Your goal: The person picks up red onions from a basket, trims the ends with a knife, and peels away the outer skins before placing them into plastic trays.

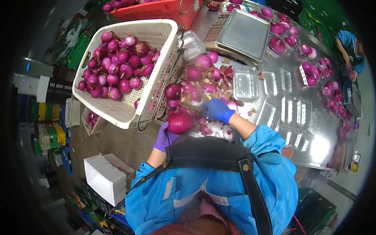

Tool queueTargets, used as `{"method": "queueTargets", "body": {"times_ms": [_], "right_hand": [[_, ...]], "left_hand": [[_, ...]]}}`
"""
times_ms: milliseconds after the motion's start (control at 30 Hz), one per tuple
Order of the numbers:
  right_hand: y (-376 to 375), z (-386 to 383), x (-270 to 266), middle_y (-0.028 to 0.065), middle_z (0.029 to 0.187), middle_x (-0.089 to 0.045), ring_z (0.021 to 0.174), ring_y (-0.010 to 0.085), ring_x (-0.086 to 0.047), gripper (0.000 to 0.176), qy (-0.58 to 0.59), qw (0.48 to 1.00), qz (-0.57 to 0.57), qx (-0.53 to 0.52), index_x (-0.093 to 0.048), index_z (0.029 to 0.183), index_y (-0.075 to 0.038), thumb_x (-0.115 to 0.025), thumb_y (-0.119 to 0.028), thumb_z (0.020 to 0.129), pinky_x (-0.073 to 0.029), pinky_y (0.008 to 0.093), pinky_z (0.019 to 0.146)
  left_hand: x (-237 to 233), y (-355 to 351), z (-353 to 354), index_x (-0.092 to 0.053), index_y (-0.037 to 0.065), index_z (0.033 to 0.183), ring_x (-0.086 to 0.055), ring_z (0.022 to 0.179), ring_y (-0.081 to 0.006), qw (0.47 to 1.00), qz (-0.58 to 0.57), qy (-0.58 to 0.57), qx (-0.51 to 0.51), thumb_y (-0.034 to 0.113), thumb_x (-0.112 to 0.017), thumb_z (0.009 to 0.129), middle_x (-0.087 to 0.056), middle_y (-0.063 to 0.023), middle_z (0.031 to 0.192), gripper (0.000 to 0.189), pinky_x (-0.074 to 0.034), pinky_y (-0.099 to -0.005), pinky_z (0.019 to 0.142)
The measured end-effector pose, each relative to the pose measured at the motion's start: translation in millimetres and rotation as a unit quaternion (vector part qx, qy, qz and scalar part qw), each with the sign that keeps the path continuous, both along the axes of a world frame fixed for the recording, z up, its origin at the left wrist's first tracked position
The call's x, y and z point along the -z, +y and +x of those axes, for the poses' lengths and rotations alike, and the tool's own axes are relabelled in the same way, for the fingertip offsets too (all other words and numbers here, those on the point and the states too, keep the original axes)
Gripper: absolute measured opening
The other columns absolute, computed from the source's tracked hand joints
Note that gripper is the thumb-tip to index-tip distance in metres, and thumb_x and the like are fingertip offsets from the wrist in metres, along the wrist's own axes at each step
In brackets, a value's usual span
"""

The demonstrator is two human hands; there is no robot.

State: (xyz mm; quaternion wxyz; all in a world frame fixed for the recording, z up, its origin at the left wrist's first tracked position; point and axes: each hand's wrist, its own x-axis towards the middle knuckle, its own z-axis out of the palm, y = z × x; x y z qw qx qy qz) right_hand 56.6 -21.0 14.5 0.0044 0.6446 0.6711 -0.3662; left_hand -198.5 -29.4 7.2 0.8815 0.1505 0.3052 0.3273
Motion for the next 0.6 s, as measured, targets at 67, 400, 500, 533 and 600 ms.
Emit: {"method": "queueTargets", "body": {"times_ms": [67, 400, 500, 533, 600], "right_hand": [[-9, -2, -7, 0.0159, 0.104, -0.063, 0.094, 0.0262, -0.063, 0.050, 0.317, 0.946, 0.039, 0.050, -0.054, 0.123, -0.016, -0.063, -0.038, 0.078, -0.047, 0.0346, 0.084], [-49, 43, -2, 0.0145, 0.124, -0.051, 0.111, 0.0267, -0.052, 0.081, 0.457, 0.877, 0.103, 0.104, -0.035, 0.135, -0.011, -0.073, -0.036, 0.068, -0.043, 0.0371, 0.093], [-53, 78, 1, 0.0141, 0.119, -0.053, 0.107, 0.0227, -0.054, 0.074, 0.703, 0.593, -0.074, 0.385, -0.040, 0.130, -0.003, -0.071, -0.036, 0.072, -0.046, 0.0364, 0.090], [-43, 98, 15, 0.0146, 0.118, -0.053, 0.105, 0.0217, -0.055, 0.072, 0.673, 0.612, -0.033, 0.414, -0.040, 0.129, 0.000, -0.069, -0.036, 0.073, -0.046, 0.0351, 0.089], [-7, 150, 18, 0.0140, 0.112, -0.056, 0.099, 0.0202, -0.058, 0.071, 0.515, 0.729, 0.099, 0.439, -0.041, 0.127, 0.002, -0.069, -0.037, 0.075, -0.049, 0.0317, 0.085]], "left_hand": [[4, 3, 7, -0.032, 0.003, 0.133, -0.040, 0.124, -0.0306, 0.994, -0.074, -0.079, 0.010, 0.027, -0.065, 0.074, -0.040, -0.0172, 0.133, 0.071, -0.033, -0.0428, 0.105], [-31, 22, 81, -0.025, 0.001, 0.137, -0.036, 0.125, -0.0384, 0.943, 0.039, -0.016, 0.329, 0.054, -0.051, 0.081, -0.032, -0.0227, 0.137, 0.081, -0.036, -0.0487, 0.100], [-53, 20, 95, -0.023, 0.004, 0.139, -0.035, 0.126, -0.0388, 0.953, 0.116, -0.035, 0.276, 0.055, -0.049, 0.081, -0.031, -0.0216, 0.139, 0.081, -0.037, -0.0487, 0.099], [-59, 22, 94, -0.021, 0.006, 0.140, -0.034, 0.127, -0.0361, 0.958, 0.120, -0.025, 0.259, 0.048, -0.056, 0.080, -0.030, -0.0197, 0.140, 0.082, -0.035, -0.0465, 0.100], [-71, 30, 80, -0.020, 0.005, 0.141, -0.035, 0.127, -0.0340, 0.936, 0.217, 0.010, 0.277, 0.043, -0.062, 0.078, -0.030, -0.0185, 0.140, 0.084, -0.035, -0.0448, 0.101]]}}
